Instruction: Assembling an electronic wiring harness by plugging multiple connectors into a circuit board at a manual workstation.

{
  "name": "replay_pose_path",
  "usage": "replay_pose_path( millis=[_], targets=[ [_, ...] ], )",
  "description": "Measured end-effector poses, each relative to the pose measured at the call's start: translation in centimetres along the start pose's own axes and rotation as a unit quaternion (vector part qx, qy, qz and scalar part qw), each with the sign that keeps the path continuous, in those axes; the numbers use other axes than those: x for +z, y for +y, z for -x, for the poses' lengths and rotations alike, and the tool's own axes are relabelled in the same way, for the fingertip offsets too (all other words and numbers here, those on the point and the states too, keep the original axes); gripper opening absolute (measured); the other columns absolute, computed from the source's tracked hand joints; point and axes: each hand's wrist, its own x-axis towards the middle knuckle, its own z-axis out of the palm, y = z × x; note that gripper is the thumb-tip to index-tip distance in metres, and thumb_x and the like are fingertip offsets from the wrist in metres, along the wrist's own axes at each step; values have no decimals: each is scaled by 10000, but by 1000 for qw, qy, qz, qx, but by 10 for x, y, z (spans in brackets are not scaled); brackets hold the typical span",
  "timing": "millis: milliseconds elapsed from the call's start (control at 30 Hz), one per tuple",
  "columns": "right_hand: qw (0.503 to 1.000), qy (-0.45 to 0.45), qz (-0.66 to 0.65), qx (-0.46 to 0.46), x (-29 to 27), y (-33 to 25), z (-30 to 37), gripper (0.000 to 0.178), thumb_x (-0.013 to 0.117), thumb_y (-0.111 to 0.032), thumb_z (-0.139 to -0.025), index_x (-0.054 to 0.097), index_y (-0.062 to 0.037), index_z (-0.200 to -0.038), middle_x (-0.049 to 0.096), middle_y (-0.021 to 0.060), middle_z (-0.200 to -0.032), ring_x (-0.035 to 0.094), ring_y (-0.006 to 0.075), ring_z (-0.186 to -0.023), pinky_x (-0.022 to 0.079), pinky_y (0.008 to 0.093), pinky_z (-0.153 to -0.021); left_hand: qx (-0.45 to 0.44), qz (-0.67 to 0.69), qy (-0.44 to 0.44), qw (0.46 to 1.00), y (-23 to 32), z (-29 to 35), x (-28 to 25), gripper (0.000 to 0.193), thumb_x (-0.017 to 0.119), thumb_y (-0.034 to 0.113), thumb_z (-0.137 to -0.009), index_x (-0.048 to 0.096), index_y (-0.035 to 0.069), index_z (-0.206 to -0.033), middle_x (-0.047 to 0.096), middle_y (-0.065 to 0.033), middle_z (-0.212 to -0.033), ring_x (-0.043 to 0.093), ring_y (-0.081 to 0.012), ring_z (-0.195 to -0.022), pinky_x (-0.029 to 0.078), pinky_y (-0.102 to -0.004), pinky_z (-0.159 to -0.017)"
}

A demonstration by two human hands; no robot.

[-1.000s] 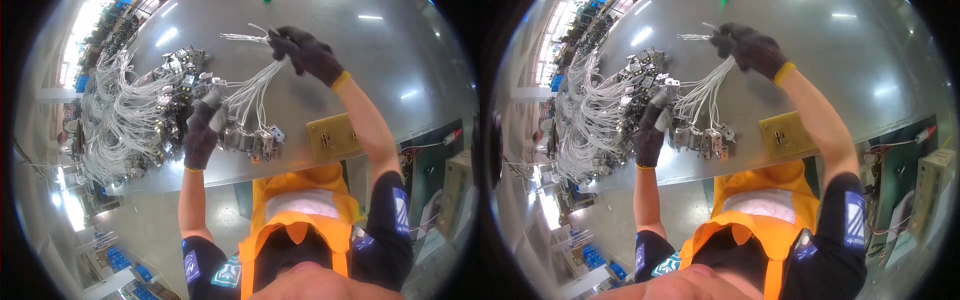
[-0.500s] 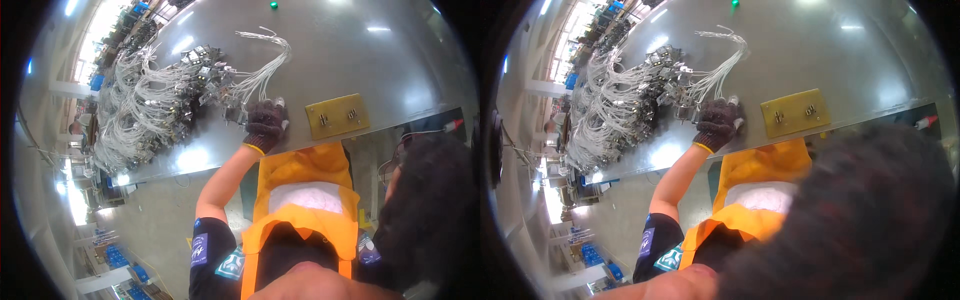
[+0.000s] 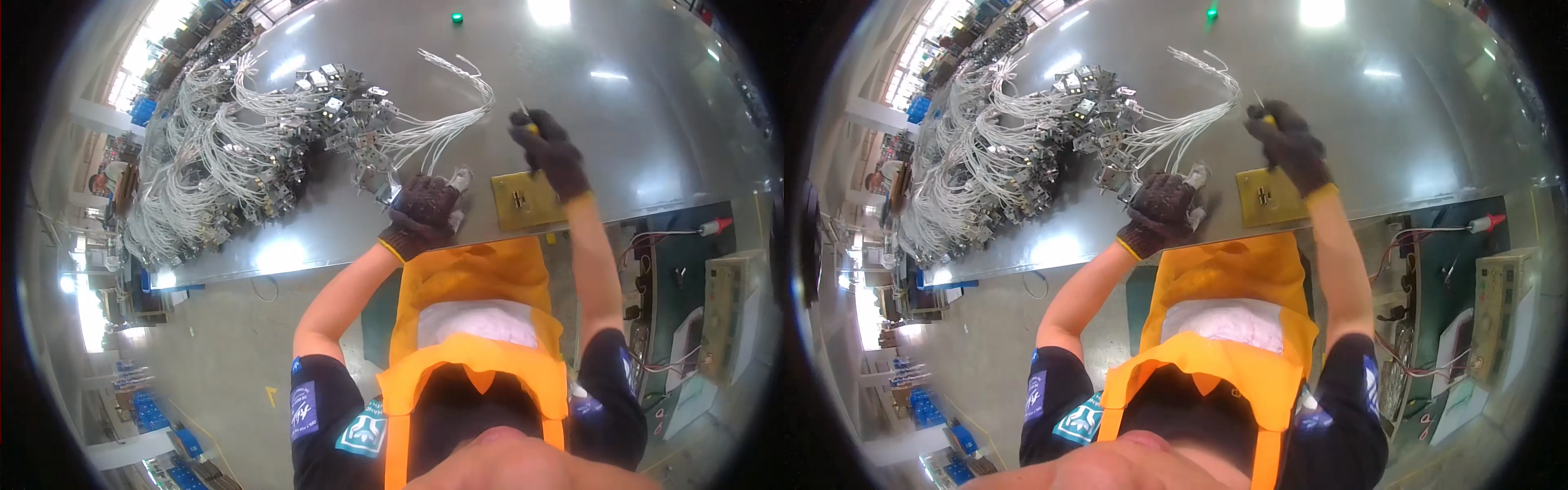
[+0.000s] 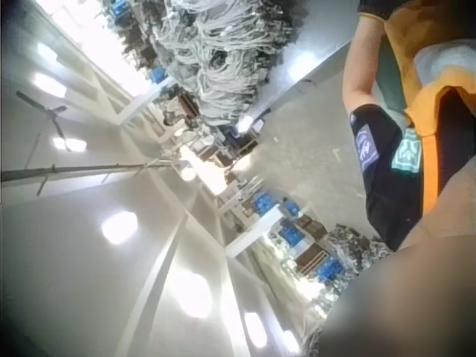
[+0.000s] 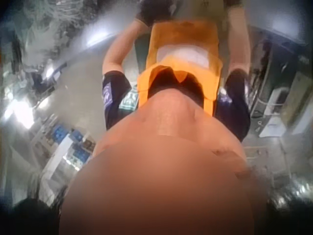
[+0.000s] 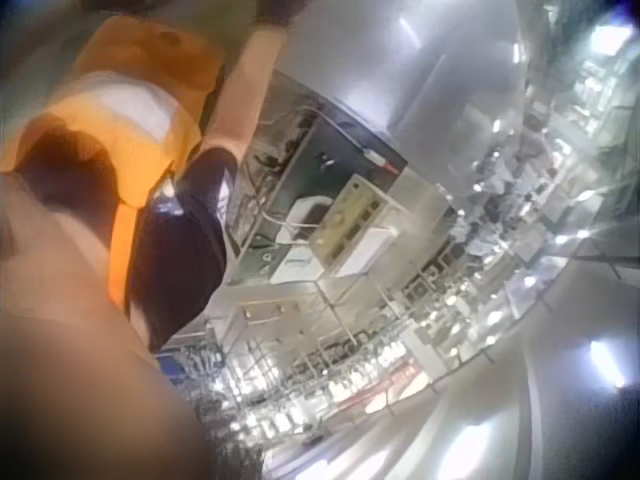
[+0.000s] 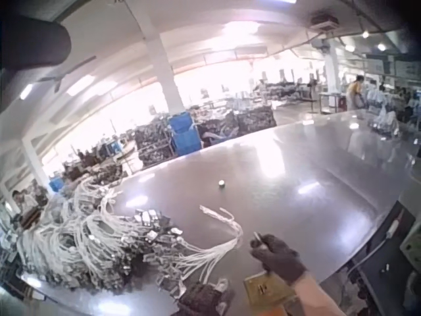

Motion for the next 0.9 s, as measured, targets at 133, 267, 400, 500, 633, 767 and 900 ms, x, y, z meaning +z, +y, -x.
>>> replay_pose_path(
  millis=[133,267,400,500,633,767,900],
  targets=[
    [978,140,157,-21,61,79,-115,425,724,-361,-806,608,-69,-1092,662,111,-900,628,232,-800,502,382,-779,-6,57,56,997,16,16,4,529,671,185,-738,580,104,-1253,574,-82,-843,582,-287,-832,465,-475,-848],
    [951,232,206,3,66,99,-180,335,728,-308,-796,633,-82,-1024,664,96,-851,621,217,-796,495,366,-765,121,32,25,992,28,19,15,410,583,176,-805,620,152,-1212,562,-59,-873,569,-276,-896,409,-554,-1011],
    [985,137,102,-5,56,98,-184,285,728,-290,-811,661,-84,-997,658,47,-812,591,161,-743,487,327,-723,129,10,20,991,25,10,15,354,602,129,-794,665,158,-1141,619,-80,-1038,566,-263,-1097,322,-611,-1080],
    [993,79,-80,45,42,69,-147,288,710,-287,-845,686,-87,-1050,663,4,-828,534,69,-641,457,244,-567,90,81,29,992,13,12,4,446,606,110,-830,588,113,-1276,613,-112,-1186,535,-264,-1200,317,-561,-1105],
    [990,77,-105,58,3,50,-62,262,691,-249,-856,684,-87,-1061,681,-3,-874,515,32,-628,429,202,-506,-173,440,139,870,1,23,-25,485,545,92,-940,437,33,-1409,567,-136,-1262,578,-235,-1150,427,-366,-1034],
    [990,-69,-102,65,11,48,-1,298,672,-237,-870,665,-76,-1122,690,-2,-914,514,22,-622,416,183,-491,-287,638,228,677,-12,15,-55,512,527,131,-980,376,-1,-1451,586,-136,-1274,591,-216,-1132,476,-345,-961],
    [982,-173,-66,18,73,50,-3,359,644,-262,-901,622,-85,-1213,676,24,-999,529,39,-645,445,192,-538,-186,540,67,818,-11,29,-61,424,536,173,-977,494,10,-1367,665,-84,-1091,631,-167,-973,488,-310,-861]
  ],
)
